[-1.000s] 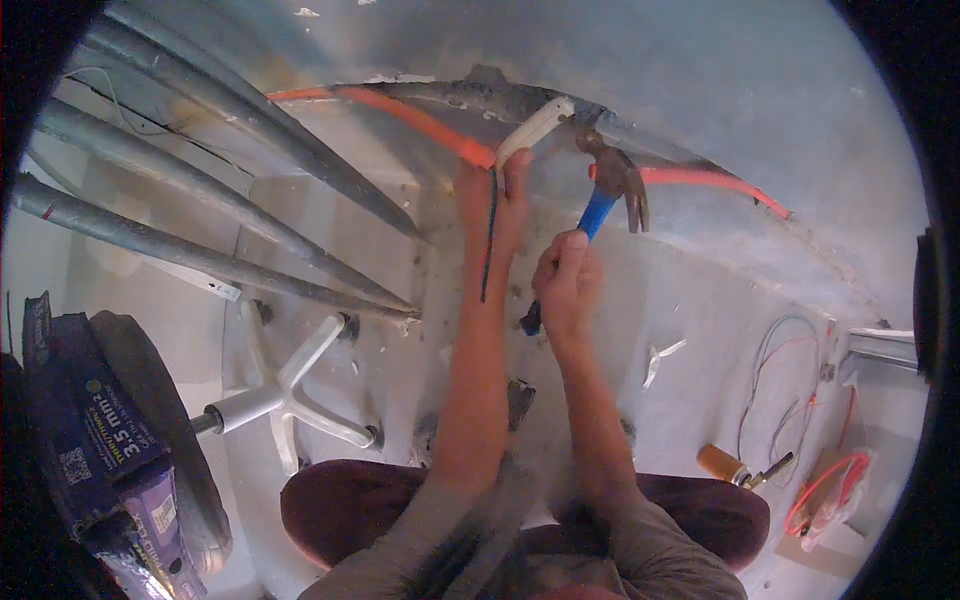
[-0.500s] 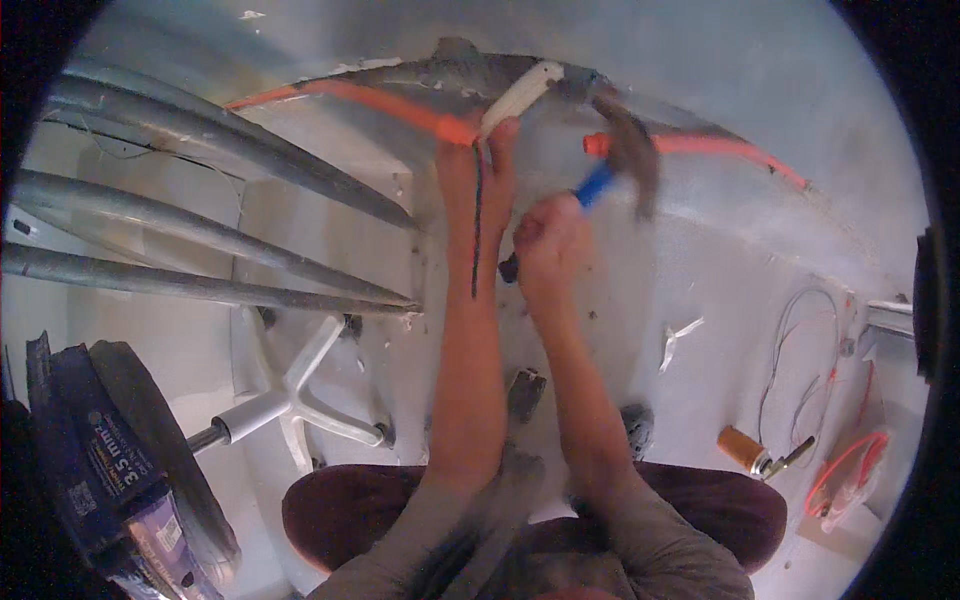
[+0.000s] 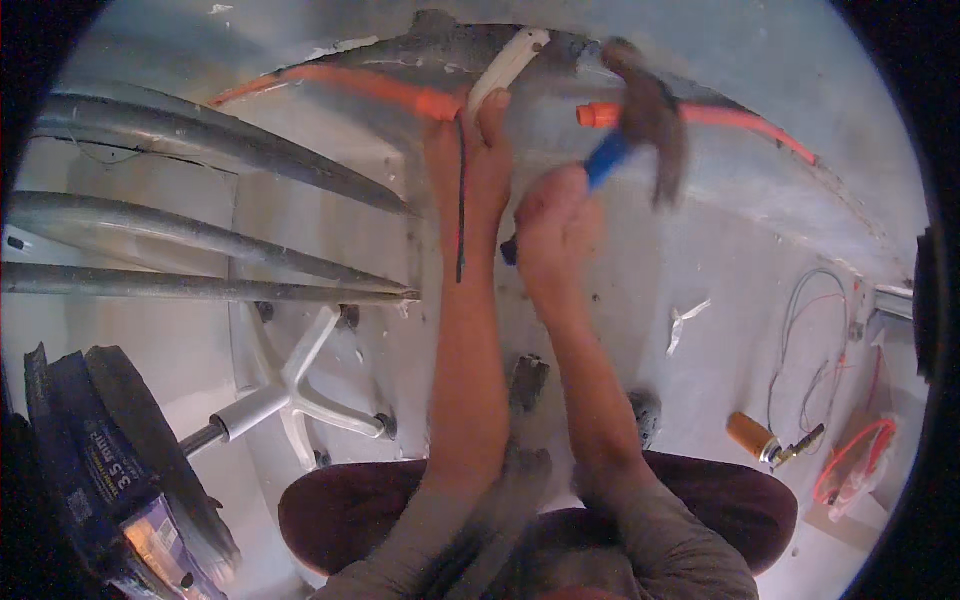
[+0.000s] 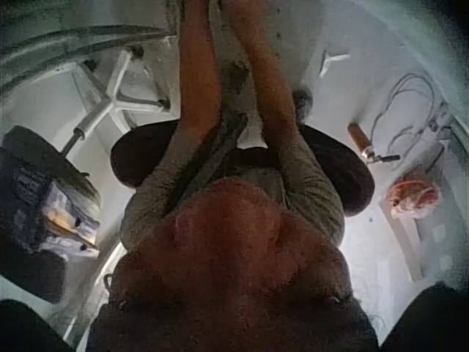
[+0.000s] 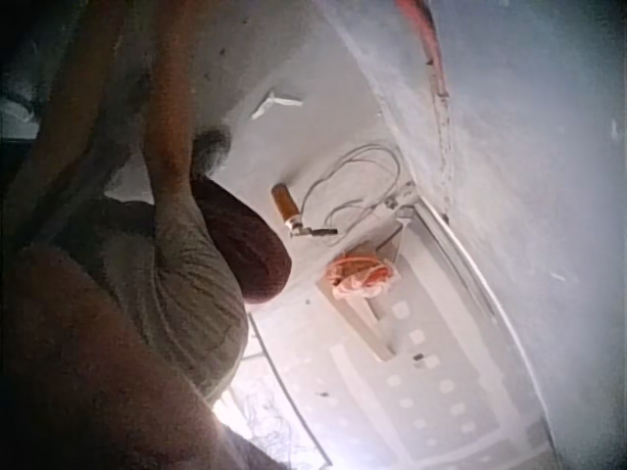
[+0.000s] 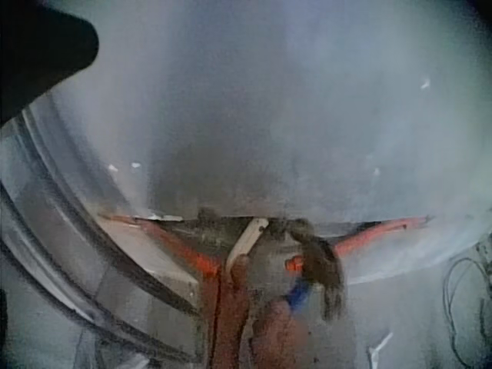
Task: Installing and securing a conduit fitting and wiring within a wall cavity using a hammer and pliers.
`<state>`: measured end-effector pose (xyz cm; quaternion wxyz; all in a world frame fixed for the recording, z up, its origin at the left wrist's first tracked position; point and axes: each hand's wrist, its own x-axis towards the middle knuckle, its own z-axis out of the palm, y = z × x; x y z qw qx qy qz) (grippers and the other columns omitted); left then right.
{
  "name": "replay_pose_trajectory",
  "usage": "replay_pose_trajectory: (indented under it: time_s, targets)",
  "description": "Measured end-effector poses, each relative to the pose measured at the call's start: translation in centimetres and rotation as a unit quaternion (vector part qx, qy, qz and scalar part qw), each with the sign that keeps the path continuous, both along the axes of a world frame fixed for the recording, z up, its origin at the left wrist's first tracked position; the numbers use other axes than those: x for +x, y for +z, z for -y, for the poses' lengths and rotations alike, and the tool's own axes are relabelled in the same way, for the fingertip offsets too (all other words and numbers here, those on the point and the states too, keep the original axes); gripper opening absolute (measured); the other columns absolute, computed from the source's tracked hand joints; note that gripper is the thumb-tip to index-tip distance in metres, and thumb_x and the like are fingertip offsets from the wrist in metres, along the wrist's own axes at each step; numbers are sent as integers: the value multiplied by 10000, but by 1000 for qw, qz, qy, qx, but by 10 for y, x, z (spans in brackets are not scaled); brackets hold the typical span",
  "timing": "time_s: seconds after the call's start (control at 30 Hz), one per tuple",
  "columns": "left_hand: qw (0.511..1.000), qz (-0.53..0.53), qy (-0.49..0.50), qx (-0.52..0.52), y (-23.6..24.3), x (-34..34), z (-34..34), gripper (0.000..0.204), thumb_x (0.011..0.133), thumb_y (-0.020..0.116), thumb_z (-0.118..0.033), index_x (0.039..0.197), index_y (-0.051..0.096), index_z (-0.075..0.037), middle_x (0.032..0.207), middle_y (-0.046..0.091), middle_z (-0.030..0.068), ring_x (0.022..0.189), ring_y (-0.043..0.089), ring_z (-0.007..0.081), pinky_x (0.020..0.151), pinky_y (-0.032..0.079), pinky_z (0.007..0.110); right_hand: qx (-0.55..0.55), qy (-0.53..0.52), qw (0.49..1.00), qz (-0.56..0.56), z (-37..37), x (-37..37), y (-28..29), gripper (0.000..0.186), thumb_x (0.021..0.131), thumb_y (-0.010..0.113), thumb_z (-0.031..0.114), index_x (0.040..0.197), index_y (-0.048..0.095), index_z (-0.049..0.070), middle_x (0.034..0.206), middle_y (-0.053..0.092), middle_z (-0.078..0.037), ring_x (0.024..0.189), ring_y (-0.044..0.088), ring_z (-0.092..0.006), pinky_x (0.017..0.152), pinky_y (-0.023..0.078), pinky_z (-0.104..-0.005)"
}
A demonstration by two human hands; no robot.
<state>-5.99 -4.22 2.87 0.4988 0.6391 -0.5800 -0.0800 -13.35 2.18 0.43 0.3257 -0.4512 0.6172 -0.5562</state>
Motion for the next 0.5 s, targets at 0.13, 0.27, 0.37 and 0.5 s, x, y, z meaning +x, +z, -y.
replay_pose_trajectory:
  time_s: [0.13,0.27,0.37,0.5]
  targets:
    - [998,-42,-44,-11,9,-5,-11,368,968,607,-321,1071,645,30,945,630,271,901,604,444,783,463,513,-25,77,995,64,2,-5,8,508,1066,383,506,729,432,130,601,413,35,509,414,-74,458,339,-261]
    - [998,0,21,65,-2,-3,-28,427,1001,553,-355,1103,625,53,962,634,282,900,606,452,776,466,511,12,49,988,147,-29,-6,2,522,1068,364,516,722,410,128,601,412,32,502,404,-71,451,338,-257]
    - [999,35,-18,5,-1,-3,-20,461,1007,543,-381,1130,610,58,961,633,285,900,608,447,767,468,509,-12,29,988,150,-35,-11,1,503,1072,371,503,744,417,123,603,414,32,501,401,-66,449,329,-252]
    - [995,68,-8,-75,-17,0,-2,459,1008,544,-397,1135,596,41,936,621,272,890,602,425,741,467,497,-12,18,985,168,-32,-7,4,494,1078,357,487,757,419,116,604,420,21,495,398,-78,445,313,-252]
